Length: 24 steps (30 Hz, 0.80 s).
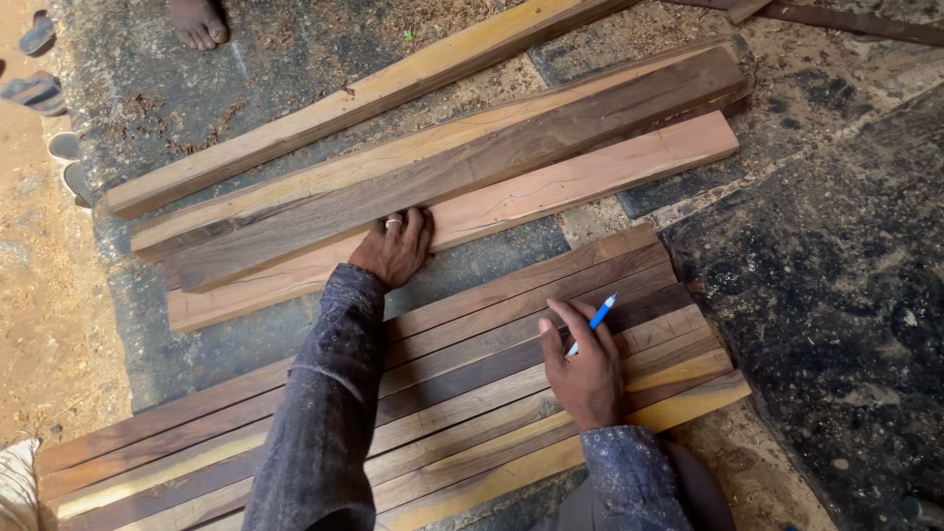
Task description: The person arranges several long wooden planks on the floor and uses a blue marker to draw lines on them. They then use a metal square to draw perpendicular lines across the planks.
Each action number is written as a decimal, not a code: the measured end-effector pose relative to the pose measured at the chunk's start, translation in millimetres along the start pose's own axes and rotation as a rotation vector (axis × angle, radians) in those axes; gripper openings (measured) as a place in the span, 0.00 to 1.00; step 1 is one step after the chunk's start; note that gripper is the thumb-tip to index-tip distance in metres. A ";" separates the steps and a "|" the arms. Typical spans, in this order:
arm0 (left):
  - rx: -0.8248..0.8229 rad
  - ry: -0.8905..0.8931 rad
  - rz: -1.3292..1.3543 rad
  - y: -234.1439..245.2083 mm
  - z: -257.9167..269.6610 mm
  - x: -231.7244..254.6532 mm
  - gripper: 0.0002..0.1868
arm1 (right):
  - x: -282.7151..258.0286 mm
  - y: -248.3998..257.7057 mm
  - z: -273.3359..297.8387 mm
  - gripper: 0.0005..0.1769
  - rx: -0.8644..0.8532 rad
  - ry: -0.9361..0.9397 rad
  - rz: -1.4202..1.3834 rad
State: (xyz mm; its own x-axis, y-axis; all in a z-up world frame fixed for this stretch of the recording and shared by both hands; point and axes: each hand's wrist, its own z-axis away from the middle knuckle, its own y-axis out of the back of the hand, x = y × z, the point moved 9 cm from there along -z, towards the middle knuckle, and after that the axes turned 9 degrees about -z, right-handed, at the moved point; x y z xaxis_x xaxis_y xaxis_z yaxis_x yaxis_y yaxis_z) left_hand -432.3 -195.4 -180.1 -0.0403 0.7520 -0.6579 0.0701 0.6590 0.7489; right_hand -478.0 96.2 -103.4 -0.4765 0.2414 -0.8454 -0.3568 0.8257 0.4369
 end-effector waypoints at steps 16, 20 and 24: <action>-0.550 0.152 0.545 -13.4 7.1 -27.9 0.28 | -5.7 -3.3 1.0 0.19 -0.028 0.003 0.008; -0.343 0.277 0.567 8.7 -12.4 -25.7 0.38 | -5.4 -9.1 0.8 0.20 -0.065 -0.029 -0.043; -0.373 0.426 0.649 6.6 -14.6 -24.8 0.38 | -3.5 -8.1 1.5 0.20 -0.063 -0.060 -0.028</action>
State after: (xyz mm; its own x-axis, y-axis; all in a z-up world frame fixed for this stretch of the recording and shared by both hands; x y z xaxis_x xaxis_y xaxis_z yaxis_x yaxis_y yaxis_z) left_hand -445.4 -209.5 -157.7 -0.4816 0.8743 -0.0603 -0.1203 0.0022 0.9927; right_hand -472.3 89.4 -104.5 -0.4174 0.2502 -0.8736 -0.4203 0.7992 0.4297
